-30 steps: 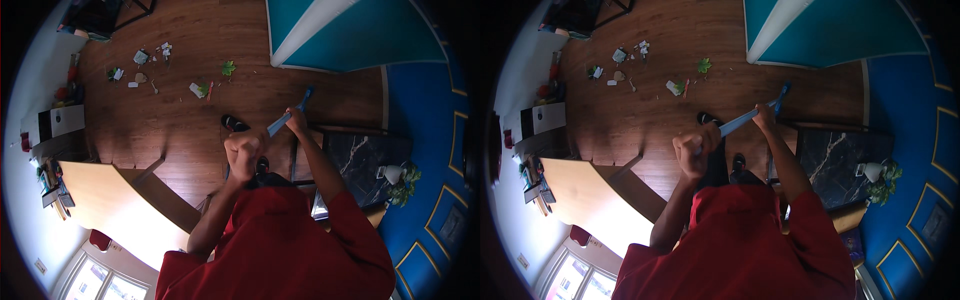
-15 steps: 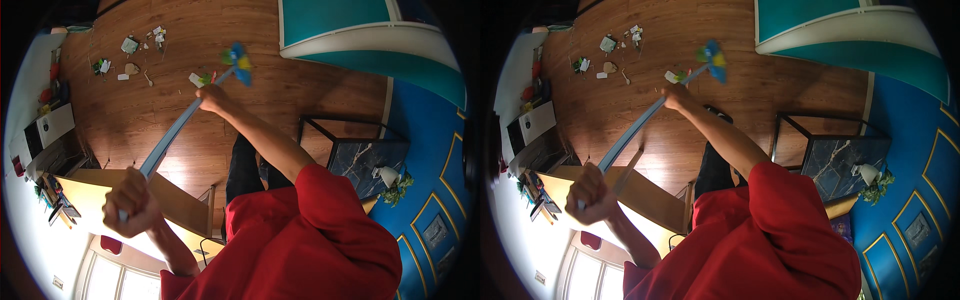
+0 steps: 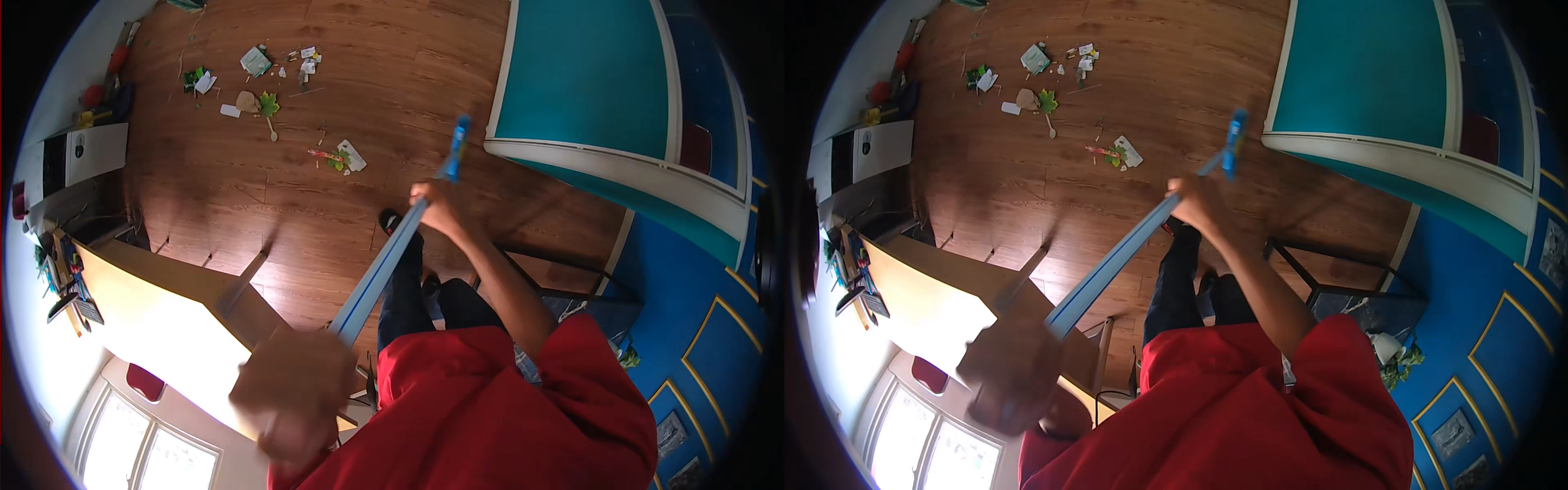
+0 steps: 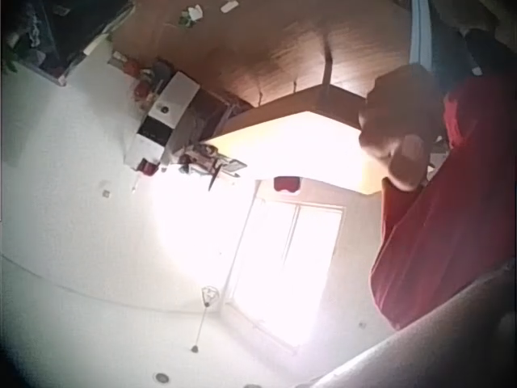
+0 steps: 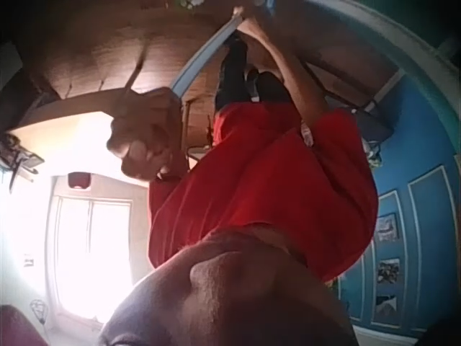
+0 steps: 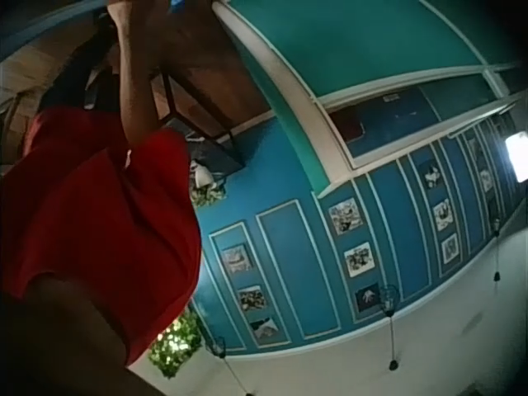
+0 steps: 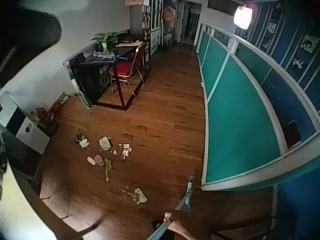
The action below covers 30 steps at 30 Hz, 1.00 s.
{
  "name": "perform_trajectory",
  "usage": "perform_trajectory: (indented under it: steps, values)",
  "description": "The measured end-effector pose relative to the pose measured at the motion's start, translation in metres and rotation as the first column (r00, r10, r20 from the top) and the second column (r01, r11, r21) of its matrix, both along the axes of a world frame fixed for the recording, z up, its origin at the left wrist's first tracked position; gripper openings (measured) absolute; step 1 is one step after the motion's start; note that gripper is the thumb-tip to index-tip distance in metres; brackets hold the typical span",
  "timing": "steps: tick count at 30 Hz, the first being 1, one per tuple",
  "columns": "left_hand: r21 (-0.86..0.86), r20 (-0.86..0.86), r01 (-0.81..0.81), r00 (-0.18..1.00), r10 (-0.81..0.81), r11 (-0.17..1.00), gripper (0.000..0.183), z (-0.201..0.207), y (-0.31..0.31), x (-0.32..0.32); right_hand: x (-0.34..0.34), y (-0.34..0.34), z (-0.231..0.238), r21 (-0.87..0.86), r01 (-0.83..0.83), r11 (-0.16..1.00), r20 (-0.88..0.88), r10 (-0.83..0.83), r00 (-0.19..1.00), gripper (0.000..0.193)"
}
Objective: The recorder uses a broom to sweep trash on a wooden floor and then collects it into a blue dustpan.
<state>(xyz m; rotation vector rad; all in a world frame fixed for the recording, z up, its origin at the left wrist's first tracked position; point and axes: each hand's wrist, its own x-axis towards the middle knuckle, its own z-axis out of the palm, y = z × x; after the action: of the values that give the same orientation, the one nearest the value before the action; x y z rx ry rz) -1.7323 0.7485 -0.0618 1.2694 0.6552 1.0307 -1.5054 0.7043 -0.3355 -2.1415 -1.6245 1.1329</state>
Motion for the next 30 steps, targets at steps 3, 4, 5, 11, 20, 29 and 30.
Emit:
perform_trajectory:
  steps: [3,4,5,11,20,29,30]
  values:
    - [-0.158,0.047,-0.097,0.993,0.106,0.983,0.04,-0.041,0.006,0.025,0.008,-0.004,-0.039,-0.025,-0.043,0.999,0.175,0.047,0.983,0.012]
    - [-0.103,0.131,-0.139,0.98,0.152,0.985,0.039,-0.047,0.01,0.028,-0.002,-0.002,-0.049,0.045,-0.033,0.998,0.063,0.03,0.998,0.012]
    - [-0.06,0.057,-0.081,0.995,0.084,0.995,0.038,-0.046,0.011,0.026,-0.018,0.003,-0.058,-0.041,-0.002,0.999,0.021,0.003,1.0,0.012]
    - [0.211,-0.17,-0.164,0.965,0.202,0.964,0.041,-0.007,0.011,0.014,-0.133,0.088,-0.07,0.167,0.032,0.985,-0.385,0.035,0.922,0.011]
    - [0.386,-0.163,0.109,0.985,-0.048,0.916,0.034,0.123,0.043,0.079,-0.068,0.132,0.076,0.296,0.028,0.955,-0.488,0.126,0.863,0.006]
    - [-0.07,0.133,-0.058,0.989,0.067,0.996,0.035,-0.006,0.136,0.201,0.167,0.138,-0.024,0.199,0.07,0.977,-0.017,-0.068,0.998,0.012]
    - [-0.022,0.142,0.021,0.99,-0.017,1.0,0.038,-0.027,0.153,0.213,0.176,0.147,-0.04,0.123,0.064,0.99,0.112,-0.078,0.991,0.011]
